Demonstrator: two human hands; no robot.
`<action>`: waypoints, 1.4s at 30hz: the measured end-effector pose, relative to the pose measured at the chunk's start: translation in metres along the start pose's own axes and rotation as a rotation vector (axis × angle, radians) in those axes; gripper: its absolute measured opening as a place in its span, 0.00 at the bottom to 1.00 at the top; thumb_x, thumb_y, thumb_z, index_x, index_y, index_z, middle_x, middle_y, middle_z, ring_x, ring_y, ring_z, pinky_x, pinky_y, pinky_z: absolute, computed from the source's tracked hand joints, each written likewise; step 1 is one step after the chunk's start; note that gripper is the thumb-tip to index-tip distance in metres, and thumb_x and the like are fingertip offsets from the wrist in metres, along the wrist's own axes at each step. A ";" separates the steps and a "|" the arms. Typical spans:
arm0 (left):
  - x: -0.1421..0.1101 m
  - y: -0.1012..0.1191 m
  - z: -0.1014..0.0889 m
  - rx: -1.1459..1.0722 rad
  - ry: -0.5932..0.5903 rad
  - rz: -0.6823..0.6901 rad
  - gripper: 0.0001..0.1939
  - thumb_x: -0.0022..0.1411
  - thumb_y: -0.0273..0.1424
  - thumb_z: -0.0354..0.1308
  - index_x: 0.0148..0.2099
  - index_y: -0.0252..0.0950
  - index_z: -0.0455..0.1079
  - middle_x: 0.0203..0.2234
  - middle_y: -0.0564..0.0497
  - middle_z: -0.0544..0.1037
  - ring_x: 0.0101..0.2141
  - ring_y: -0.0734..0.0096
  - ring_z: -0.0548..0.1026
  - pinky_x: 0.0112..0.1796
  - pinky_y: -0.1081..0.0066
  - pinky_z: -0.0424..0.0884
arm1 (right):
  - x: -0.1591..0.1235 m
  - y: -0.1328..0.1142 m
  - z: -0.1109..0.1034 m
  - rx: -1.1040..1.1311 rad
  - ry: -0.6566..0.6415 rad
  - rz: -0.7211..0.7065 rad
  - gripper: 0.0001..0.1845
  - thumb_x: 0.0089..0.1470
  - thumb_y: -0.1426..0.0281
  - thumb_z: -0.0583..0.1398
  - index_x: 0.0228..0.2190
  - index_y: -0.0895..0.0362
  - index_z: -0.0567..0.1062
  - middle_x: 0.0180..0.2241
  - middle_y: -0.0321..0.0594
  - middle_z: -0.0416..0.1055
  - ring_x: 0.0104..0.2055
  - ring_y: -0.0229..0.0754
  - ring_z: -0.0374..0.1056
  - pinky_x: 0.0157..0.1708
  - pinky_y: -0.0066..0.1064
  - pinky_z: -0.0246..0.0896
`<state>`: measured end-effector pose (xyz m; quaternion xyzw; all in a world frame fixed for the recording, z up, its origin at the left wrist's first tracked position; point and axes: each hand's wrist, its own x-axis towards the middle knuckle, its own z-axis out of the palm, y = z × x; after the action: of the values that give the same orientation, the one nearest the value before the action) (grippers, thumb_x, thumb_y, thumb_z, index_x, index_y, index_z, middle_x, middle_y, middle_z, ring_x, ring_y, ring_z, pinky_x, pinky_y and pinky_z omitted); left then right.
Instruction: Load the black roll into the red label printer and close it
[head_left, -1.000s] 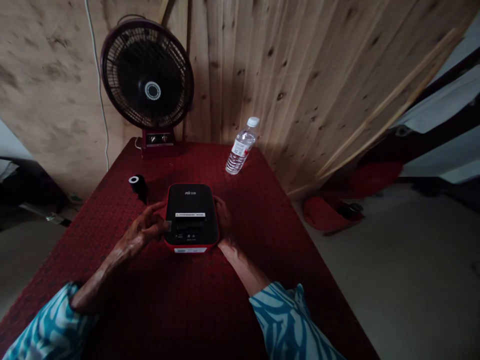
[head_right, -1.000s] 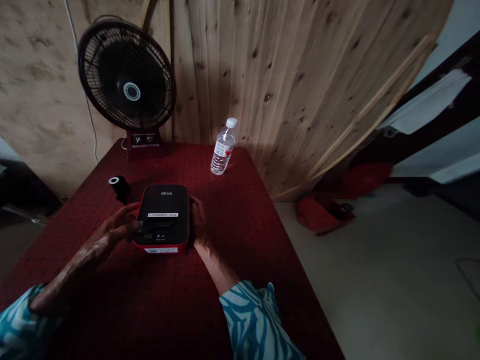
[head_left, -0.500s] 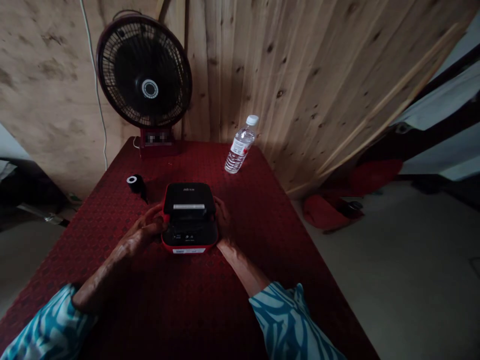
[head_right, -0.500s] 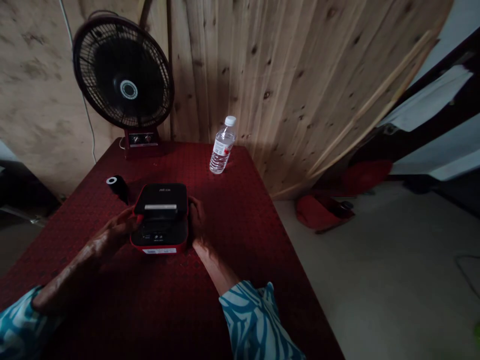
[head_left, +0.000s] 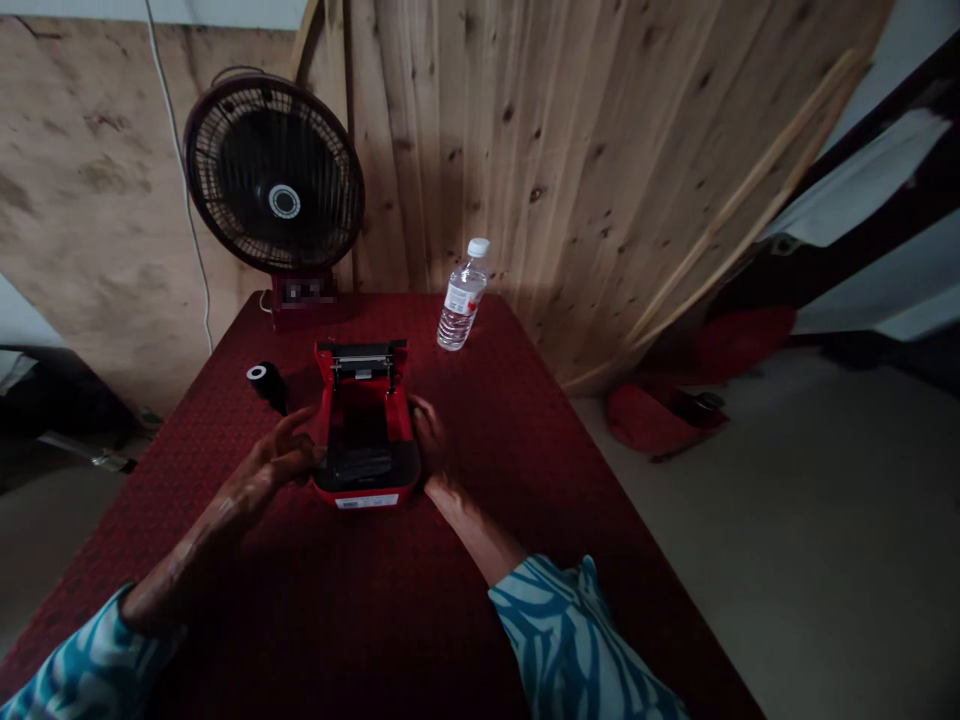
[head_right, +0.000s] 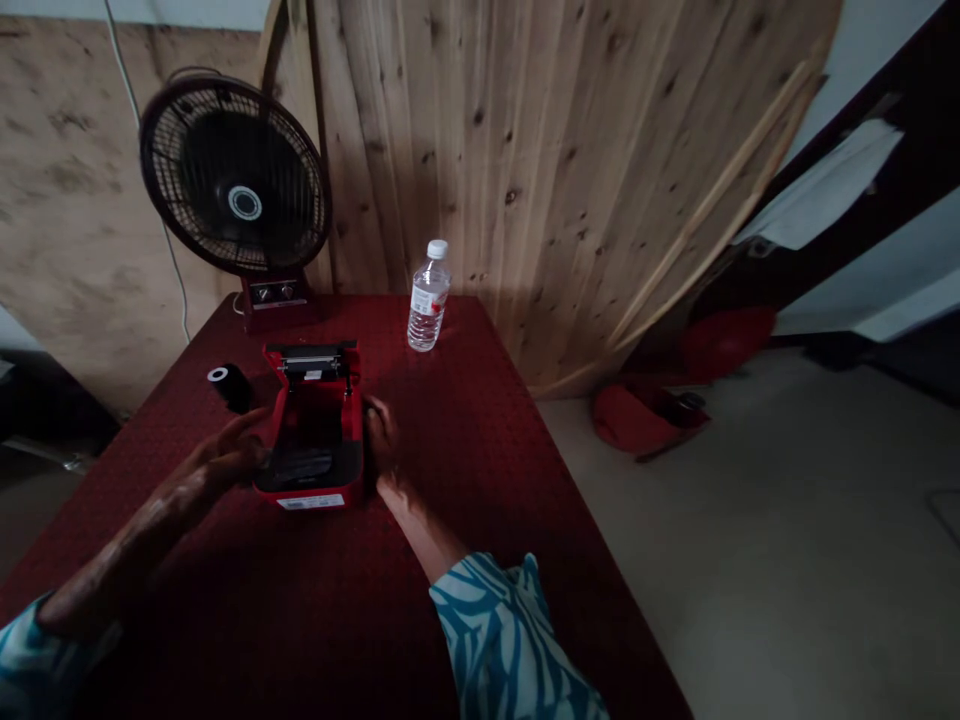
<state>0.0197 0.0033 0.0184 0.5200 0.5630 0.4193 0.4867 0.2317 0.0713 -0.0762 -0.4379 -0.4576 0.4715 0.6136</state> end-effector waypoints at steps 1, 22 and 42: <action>0.001 0.005 -0.002 0.102 0.010 0.044 0.31 0.52 0.38 0.63 0.58 0.36 0.68 0.20 0.56 0.71 0.20 0.72 0.67 0.23 0.72 0.62 | 0.000 0.001 0.000 -0.004 0.004 -0.009 0.20 0.53 0.55 0.57 0.43 0.52 0.76 0.47 0.40 0.77 0.52 0.47 0.70 0.55 0.41 0.62; 0.080 0.050 0.035 1.235 -0.454 0.404 0.13 0.55 0.26 0.59 0.43 0.43 0.77 0.41 0.46 0.81 0.42 0.54 0.79 0.39 0.64 0.72 | 0.003 -0.001 0.001 -0.035 -0.032 -0.060 0.18 0.54 0.58 0.56 0.42 0.52 0.77 0.45 0.39 0.76 0.50 0.43 0.69 0.55 0.39 0.61; 0.099 0.068 -0.073 0.737 0.275 0.194 0.23 0.51 0.35 0.60 0.50 0.34 0.70 0.37 0.48 0.80 0.38 0.62 0.78 0.38 0.67 0.73 | 0.000 0.000 0.000 0.002 -0.029 0.015 0.19 0.54 0.58 0.57 0.44 0.52 0.76 0.48 0.40 0.77 0.53 0.48 0.70 0.54 0.42 0.62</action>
<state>-0.0388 0.1112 0.0869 0.6494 0.6838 0.2989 0.1460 0.2319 0.0716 -0.0760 -0.4340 -0.4626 0.4828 0.6038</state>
